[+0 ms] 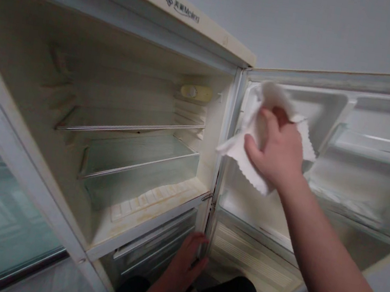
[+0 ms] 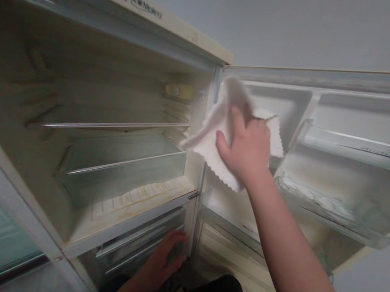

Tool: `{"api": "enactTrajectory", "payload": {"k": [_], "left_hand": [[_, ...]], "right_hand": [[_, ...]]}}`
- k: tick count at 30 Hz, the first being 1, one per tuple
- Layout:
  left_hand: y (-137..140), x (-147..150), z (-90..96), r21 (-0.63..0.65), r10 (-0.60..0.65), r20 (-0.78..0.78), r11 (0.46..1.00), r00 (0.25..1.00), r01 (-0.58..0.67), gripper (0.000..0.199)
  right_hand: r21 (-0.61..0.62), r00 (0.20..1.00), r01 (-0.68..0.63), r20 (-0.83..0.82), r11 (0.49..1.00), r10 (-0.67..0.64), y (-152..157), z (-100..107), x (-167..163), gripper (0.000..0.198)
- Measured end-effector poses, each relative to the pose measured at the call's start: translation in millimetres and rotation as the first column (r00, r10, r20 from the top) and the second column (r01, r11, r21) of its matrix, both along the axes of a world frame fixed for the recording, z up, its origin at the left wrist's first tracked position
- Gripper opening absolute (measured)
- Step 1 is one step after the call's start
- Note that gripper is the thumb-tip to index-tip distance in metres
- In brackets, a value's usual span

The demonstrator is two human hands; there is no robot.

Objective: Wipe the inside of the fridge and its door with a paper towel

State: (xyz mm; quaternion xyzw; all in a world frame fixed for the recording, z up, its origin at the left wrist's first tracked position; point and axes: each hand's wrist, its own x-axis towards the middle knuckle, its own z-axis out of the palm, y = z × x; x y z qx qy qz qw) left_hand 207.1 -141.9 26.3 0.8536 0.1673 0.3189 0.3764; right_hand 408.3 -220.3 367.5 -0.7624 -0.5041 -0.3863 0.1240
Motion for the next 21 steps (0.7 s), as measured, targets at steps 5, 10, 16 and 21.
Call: {"api": "enactTrajectory", "payload": {"k": [5,10,16,21], "left_hand": [[21.4,73.3,53.2,0.414,0.064,0.118,0.904,0.991,-0.108,0.050],[31.2,109.5,62.1,0.466,-0.020,-0.062,0.884,0.998,0.046,0.061],[33.9,106.0,59.0,0.420,-0.079,-0.068,0.902,0.995,0.100,0.066],[34.9,103.8,61.4,0.388,-0.110,-0.061,0.913,0.992,0.125,0.062]], "right_hand": [[-0.242,0.989,0.052,-0.124,0.969,-0.084,40.3,12.3,4.8,0.061],[-0.307,0.994,0.066,-0.066,0.949,-0.090,47.5,17.6,11.2,0.059],[-0.302,0.994,0.082,-0.049,0.950,-0.101,44.1,16.7,14.0,0.061],[-0.280,0.994,0.077,-0.052,0.957,-0.095,44.0,14.9,10.9,0.060]]}}
